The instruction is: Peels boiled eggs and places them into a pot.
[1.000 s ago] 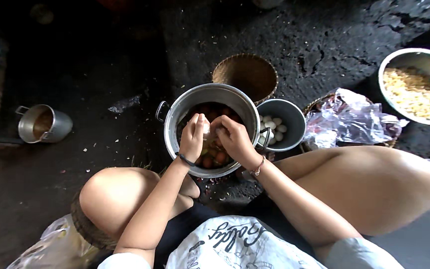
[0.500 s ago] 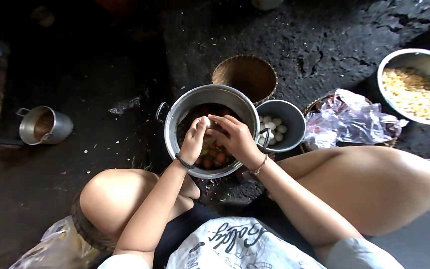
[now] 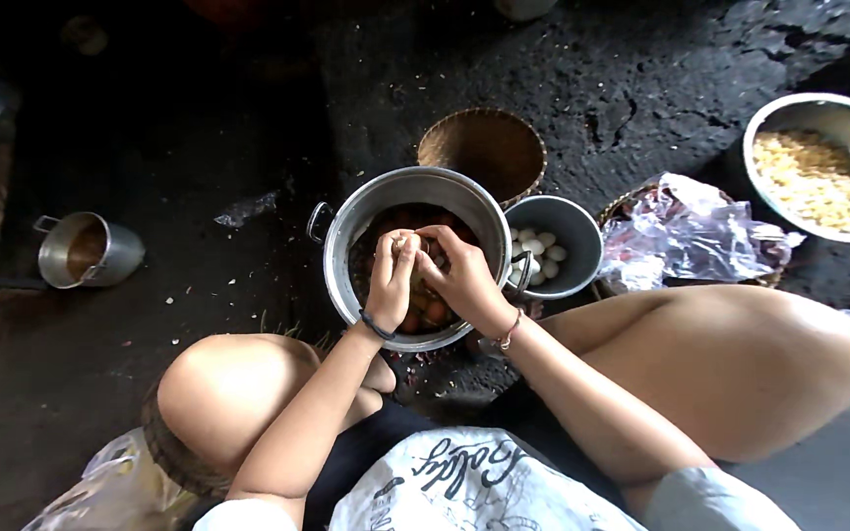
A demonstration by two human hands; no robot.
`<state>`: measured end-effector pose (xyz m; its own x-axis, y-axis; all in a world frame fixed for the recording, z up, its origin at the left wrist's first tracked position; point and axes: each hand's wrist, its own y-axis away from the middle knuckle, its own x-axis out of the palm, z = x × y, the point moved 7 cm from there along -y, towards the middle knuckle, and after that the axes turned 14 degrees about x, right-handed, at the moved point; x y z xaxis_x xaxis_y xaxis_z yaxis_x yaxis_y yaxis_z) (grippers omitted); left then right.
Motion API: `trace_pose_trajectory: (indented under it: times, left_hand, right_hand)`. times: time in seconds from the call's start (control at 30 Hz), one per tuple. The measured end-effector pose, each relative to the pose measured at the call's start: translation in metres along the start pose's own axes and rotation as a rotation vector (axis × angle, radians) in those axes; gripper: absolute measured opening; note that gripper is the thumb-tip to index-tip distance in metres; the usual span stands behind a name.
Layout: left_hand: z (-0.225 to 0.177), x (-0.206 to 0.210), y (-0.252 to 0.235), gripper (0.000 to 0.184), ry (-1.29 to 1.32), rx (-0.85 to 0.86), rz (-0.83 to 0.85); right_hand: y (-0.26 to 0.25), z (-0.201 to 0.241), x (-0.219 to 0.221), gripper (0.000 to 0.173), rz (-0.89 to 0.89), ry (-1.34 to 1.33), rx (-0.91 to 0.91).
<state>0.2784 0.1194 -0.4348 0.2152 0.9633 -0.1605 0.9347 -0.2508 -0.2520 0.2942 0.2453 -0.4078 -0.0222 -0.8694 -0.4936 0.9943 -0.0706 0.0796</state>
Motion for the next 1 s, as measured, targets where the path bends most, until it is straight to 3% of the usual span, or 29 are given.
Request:
trace_pose_trajectory:
  times: [0.27, 0.63, 0.77, 0.9, 1.0]
  left_hand:
    - [0.001, 0.0, 0.001, 0.04, 0.007, -0.008, 0.008]
    - [-0.002, -0.006, -0.003, 0.039, -0.048, -0.021, 0.031]
    - [0.0, -0.006, -0.003, 0.033, -0.137, -0.025, 0.046]
    - [-0.001, -0.005, -0.003, 0.032, -0.182, -0.022, 0.049]
    - [0.001, -0.005, -0.001, 0.035, -0.14, -0.064, 0.049]
  right_hand:
    - [0.002, -0.003, 0.005, 0.039, 0.003, 0.031, 0.039]
    - [-0.004, 0.004, -0.005, 0.028, 0.156, 0.038, -0.097]
    - [0.001, 0.007, 0.002, 0.03, 0.061, 0.173, -0.142]
    - [0.006, 0.006, 0.007, 0.019, -0.076, 0.261, -0.156]
    - [0.003, 0.001, 0.005, 0.015, -0.019, 0.157, -0.095]
